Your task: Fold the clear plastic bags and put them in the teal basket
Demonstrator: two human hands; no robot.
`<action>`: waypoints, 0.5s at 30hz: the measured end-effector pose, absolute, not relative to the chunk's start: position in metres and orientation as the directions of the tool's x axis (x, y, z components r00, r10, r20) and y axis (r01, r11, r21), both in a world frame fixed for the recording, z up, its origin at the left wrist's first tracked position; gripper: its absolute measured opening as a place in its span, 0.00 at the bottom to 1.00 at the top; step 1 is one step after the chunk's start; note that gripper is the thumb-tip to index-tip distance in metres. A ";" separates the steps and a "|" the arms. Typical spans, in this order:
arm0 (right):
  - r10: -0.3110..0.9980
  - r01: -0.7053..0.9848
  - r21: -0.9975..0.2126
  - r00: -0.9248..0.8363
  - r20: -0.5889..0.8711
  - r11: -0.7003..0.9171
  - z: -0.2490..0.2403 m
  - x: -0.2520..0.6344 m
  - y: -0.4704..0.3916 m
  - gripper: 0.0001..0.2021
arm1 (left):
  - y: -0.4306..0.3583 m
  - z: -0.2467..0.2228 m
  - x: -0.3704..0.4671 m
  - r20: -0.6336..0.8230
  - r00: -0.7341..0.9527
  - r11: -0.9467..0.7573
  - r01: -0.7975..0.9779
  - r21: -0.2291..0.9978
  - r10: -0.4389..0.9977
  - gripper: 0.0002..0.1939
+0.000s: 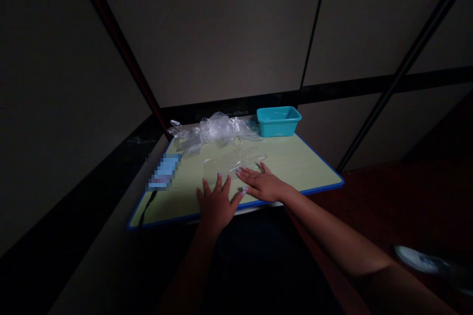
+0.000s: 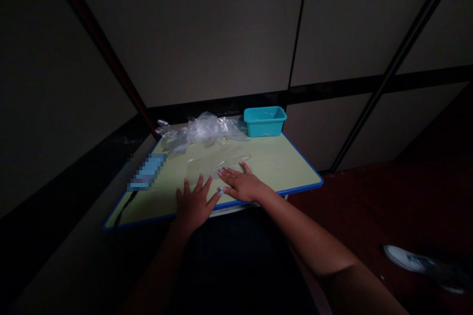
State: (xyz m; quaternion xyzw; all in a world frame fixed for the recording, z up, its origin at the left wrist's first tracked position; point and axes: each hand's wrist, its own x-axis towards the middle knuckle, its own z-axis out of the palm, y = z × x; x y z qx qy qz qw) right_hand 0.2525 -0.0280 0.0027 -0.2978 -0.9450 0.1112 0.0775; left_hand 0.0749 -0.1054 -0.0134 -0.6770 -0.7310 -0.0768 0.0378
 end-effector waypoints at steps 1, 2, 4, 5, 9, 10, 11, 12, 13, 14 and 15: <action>0.582 0.547 -0.255 -0.809 0.082 0.797 0.002 0.253 -0.028 0.28 | -0.105 -0.013 0.074 0.158 -0.078 0.069 0.996 0.059 0.984 0.35; 0.583 0.548 -0.256 -0.808 0.084 0.796 0.002 0.253 -0.028 0.27 | -0.105 -0.013 0.074 0.153 -0.077 0.069 0.996 0.057 0.985 0.35; 0.586 0.549 -0.261 -0.806 0.088 0.794 0.001 0.253 -0.029 0.27 | -0.105 -0.013 0.072 0.144 -0.074 0.068 0.997 0.044 0.987 0.33; 0.586 0.548 -0.264 -0.805 0.092 0.794 0.001 0.253 -0.029 0.27 | -0.105 -0.013 0.071 0.144 -0.071 0.067 0.997 0.033 0.987 0.33; 0.585 0.541 -0.274 -0.804 0.110 0.795 0.002 0.253 -0.030 0.28 | -0.108 -0.013 0.063 0.168 -0.050 0.057 0.998 -0.036 0.984 0.30; 0.585 0.540 -0.278 -0.803 0.113 0.795 0.002 0.253 -0.030 0.28 | -0.109 -0.013 0.061 0.168 -0.048 0.058 0.997 -0.052 0.985 0.29; 0.586 0.539 -0.282 -0.802 0.116 0.794 0.002 0.253 -0.030 0.28 | -0.109 -0.013 0.058 0.163 -0.054 0.066 0.996 -0.065 0.985 0.29; 0.587 0.539 -0.287 -0.800 0.120 0.792 0.002 0.253 -0.030 0.28 | -0.110 -0.012 0.054 0.153 -0.071 0.083 0.994 -0.074 0.986 0.29; 0.589 0.538 -0.292 -0.799 0.123 0.791 0.002 0.253 -0.031 0.28 | -0.110 -0.012 0.050 0.141 -0.095 0.107 0.991 -0.081 0.985 0.30; 0.591 0.538 -0.297 -0.797 0.125 0.789 0.002 0.253 -0.031 0.28 | -0.110 -0.011 0.046 0.129 -0.119 0.130 0.988 -0.086 0.985 0.30; 0.593 0.539 -0.300 -0.795 0.127 0.787 0.002 0.253 -0.031 0.28 | -0.111 -0.010 0.042 0.115 -0.140 0.151 0.985 -0.087 0.983 0.30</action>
